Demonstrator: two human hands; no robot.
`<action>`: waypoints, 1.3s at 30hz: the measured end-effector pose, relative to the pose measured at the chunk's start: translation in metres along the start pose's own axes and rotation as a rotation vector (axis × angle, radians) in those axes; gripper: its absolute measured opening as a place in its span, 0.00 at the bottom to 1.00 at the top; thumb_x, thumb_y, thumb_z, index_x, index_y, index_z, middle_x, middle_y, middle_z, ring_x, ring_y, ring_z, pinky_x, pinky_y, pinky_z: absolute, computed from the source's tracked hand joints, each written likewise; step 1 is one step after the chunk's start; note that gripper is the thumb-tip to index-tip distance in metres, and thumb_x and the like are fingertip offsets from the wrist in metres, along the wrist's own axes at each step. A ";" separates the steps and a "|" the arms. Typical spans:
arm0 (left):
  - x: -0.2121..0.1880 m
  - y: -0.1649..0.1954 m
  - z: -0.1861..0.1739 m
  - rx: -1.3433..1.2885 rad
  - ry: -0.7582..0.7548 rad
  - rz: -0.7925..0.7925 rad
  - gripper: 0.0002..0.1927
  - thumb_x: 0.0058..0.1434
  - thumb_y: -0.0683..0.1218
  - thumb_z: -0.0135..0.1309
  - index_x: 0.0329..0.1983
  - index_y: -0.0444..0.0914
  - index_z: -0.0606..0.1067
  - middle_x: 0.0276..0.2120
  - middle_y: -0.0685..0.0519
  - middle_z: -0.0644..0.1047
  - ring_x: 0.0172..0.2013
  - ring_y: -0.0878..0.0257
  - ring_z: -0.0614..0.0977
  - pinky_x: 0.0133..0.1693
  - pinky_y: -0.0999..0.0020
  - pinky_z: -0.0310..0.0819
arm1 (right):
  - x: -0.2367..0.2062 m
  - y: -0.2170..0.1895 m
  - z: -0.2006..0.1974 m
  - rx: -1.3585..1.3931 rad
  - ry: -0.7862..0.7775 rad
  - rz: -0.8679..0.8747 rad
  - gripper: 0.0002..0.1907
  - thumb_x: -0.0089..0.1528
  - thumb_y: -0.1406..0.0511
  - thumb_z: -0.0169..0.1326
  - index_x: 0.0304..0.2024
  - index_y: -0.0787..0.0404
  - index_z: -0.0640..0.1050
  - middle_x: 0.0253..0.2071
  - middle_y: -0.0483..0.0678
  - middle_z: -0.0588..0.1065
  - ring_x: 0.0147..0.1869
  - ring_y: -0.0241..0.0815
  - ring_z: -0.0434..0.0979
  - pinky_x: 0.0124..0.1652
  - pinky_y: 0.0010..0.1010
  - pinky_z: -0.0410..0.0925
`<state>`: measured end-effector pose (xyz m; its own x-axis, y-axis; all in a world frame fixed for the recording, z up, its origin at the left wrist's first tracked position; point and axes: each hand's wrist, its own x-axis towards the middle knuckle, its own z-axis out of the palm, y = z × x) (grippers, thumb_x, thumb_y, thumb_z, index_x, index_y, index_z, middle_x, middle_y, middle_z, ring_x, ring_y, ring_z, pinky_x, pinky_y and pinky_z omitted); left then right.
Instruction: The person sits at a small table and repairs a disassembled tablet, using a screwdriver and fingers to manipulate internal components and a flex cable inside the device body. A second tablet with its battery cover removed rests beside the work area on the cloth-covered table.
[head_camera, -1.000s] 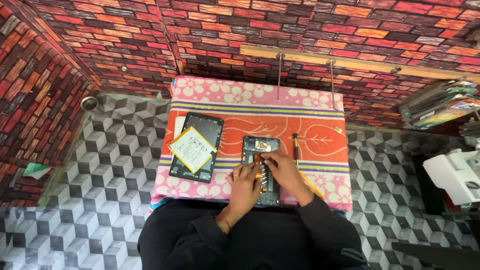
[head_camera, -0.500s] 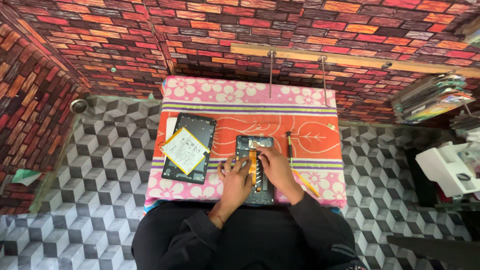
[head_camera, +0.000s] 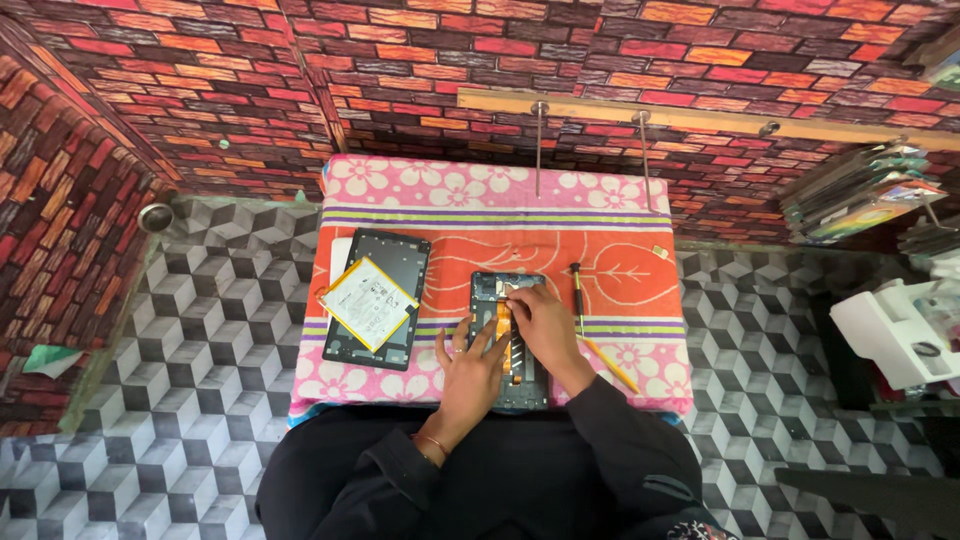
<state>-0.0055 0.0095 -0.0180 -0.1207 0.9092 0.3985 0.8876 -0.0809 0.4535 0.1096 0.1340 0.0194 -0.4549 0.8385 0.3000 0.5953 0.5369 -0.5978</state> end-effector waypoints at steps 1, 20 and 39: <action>0.000 -0.001 0.000 -0.009 0.000 0.006 0.20 0.57 0.43 0.57 0.54 0.44 0.80 0.62 0.51 0.73 0.66 0.43 0.63 0.63 0.33 0.43 | 0.000 0.000 0.001 0.006 -0.004 0.015 0.06 0.64 0.63 0.57 0.41 0.57 0.82 0.37 0.50 0.77 0.39 0.54 0.80 0.36 0.42 0.71; -0.002 -0.002 0.004 -0.044 -0.088 0.002 0.20 0.62 0.47 0.55 0.57 0.39 0.76 0.65 0.51 0.71 0.69 0.45 0.61 0.64 0.29 0.40 | -0.012 0.001 0.010 -0.175 0.003 -0.084 0.10 0.60 0.65 0.57 0.43 0.57 0.84 0.41 0.46 0.78 0.35 0.52 0.80 0.34 0.41 0.73; -0.003 0.004 0.002 -0.096 -0.156 -0.027 0.32 0.58 0.54 0.61 0.63 0.36 0.72 0.68 0.47 0.66 0.71 0.41 0.56 0.63 0.25 0.37 | -0.005 -0.001 -0.006 0.071 -0.031 0.110 0.10 0.63 0.66 0.55 0.46 0.57 0.83 0.40 0.50 0.80 0.33 0.50 0.81 0.35 0.38 0.72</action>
<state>-0.0005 0.0071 -0.0189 -0.0669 0.9632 0.2603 0.8376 -0.0876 0.5392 0.1158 0.1298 0.0231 -0.4105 0.8881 0.2068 0.5950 0.4328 -0.6773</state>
